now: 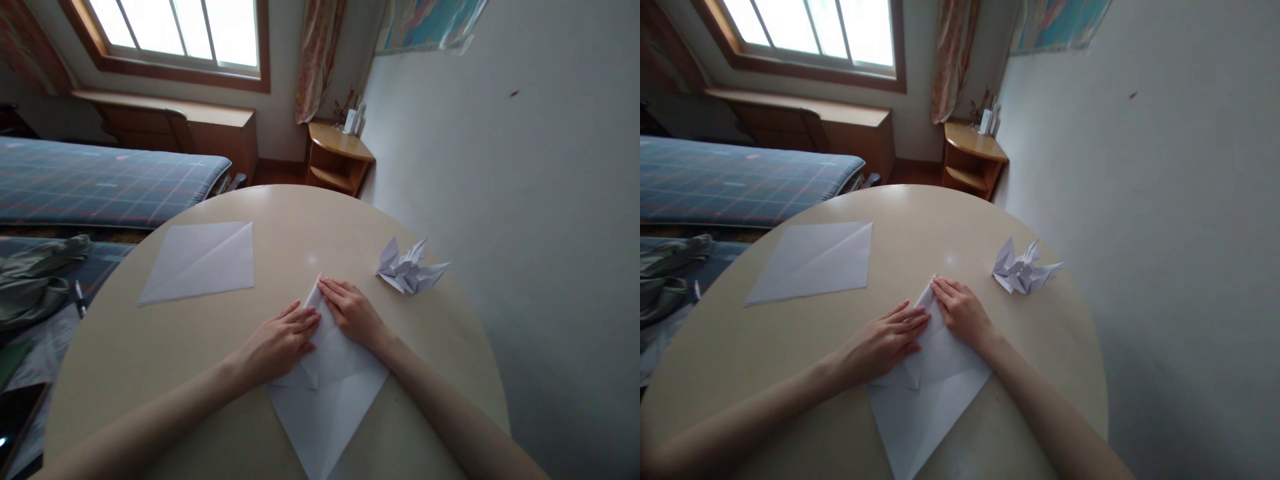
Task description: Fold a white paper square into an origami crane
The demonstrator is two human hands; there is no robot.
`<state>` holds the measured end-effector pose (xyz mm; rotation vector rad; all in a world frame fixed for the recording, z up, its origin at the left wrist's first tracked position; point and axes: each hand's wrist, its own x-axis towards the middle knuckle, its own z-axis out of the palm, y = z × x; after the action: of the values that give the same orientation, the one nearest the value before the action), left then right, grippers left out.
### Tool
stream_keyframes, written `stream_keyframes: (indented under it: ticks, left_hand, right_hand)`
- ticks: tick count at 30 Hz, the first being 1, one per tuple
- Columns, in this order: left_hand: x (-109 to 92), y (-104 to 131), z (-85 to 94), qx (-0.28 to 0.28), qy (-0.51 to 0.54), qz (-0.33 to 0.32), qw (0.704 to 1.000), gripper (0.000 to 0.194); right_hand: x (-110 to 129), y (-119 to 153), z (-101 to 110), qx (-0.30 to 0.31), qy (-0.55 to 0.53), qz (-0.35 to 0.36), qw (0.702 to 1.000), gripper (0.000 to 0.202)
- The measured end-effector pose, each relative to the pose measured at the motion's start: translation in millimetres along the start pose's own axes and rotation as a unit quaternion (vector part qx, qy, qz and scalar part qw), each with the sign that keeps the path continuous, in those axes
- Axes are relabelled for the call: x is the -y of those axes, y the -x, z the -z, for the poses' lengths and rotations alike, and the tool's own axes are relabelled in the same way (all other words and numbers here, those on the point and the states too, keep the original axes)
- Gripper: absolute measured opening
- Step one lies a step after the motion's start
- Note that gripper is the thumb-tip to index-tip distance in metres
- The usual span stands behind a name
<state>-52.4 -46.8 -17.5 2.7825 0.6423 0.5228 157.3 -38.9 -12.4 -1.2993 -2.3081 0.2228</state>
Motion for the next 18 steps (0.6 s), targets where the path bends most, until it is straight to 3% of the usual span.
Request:
stream_keyframes:
  ticks: [3, 7, 9, 18]
  left_hand:
    - [0.1, -0.5, 0.1, 0.005, 0.006, 0.0, 1.0, 0.035]
    - [0.5, -1.0, 2.6, 0.009, 0.012, 0.0, 1.0, 0.035]
    - [1.2, -0.7, 4.0, 0.013, 0.014, -0.004, 1.0, 0.035]
    - [3.8, 2.1, 5.3, 0.024, 0.023, -0.013, 0.999, 0.036]
  right_hand:
    - [-10.2, -9.6, -0.8, -0.034, -0.065, -0.027, 0.997, 0.04]
    - [-33.7, -36.3, -2.4, -0.08, -0.139, -0.149, 0.976, 0.027]
    - [-44.9, -48.6, -2.0, -0.042, -0.168, -0.179, 0.969, 0.021]
    - [-62.9, -63.5, 10.1, 0.087, -0.219, -0.124, 0.964, 0.014]
